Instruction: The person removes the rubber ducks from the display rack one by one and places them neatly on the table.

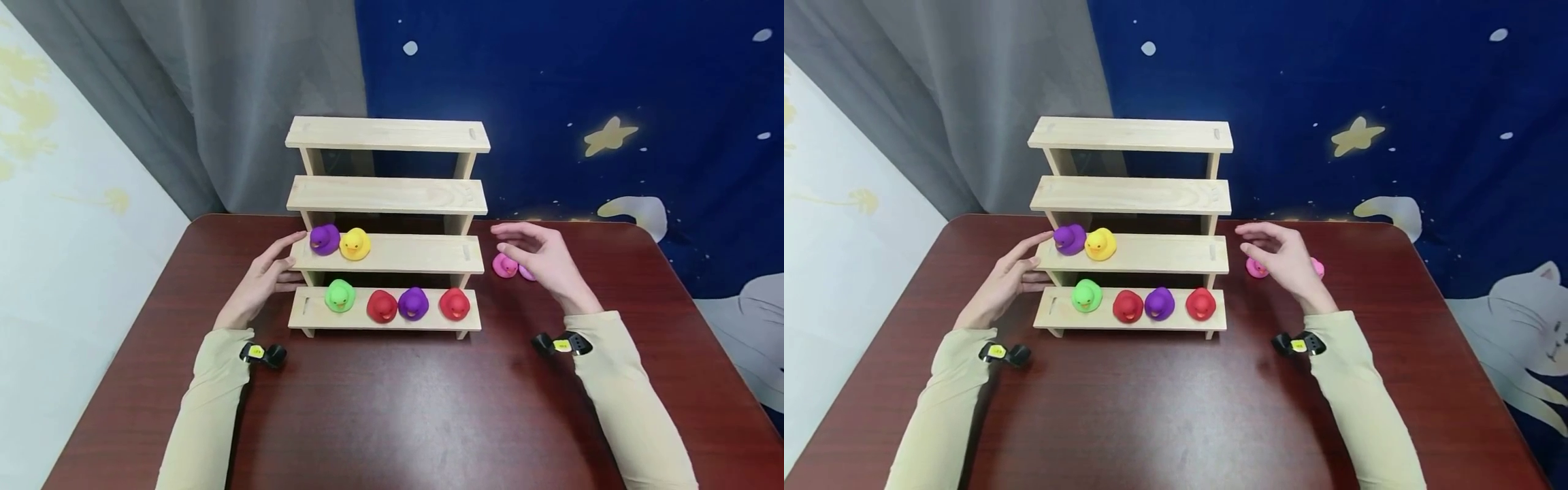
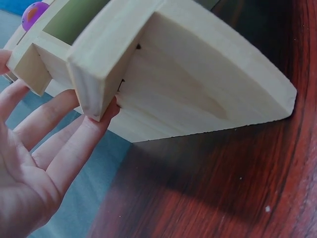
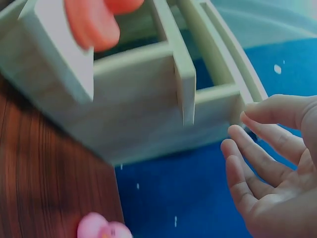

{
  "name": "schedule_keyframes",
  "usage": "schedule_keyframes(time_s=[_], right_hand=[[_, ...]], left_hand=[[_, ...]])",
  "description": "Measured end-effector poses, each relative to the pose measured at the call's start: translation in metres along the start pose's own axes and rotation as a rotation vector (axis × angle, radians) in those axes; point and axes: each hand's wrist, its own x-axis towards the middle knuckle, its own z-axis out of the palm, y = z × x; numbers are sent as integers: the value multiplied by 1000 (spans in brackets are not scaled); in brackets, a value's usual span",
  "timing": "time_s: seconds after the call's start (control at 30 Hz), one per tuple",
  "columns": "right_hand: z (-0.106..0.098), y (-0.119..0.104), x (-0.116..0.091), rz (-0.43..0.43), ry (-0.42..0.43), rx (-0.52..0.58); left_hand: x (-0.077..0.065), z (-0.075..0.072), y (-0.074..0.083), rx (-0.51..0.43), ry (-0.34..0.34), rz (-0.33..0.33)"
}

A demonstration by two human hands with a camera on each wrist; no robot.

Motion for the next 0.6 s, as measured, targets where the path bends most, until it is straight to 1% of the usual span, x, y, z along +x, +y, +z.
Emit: schedule_keyframes(time_s=[0.23, 0.43, 0.6], right_hand=[[25, -11, 9, -43, -61, 81], [45, -16, 17, -93, -110, 91], [61, -21, 22, -110, -150, 116]], left_hand=[[1, 0, -1, 15, 13, -2], [2, 1, 0, 23, 14, 7], [1, 2, -1, 31, 22, 15]])
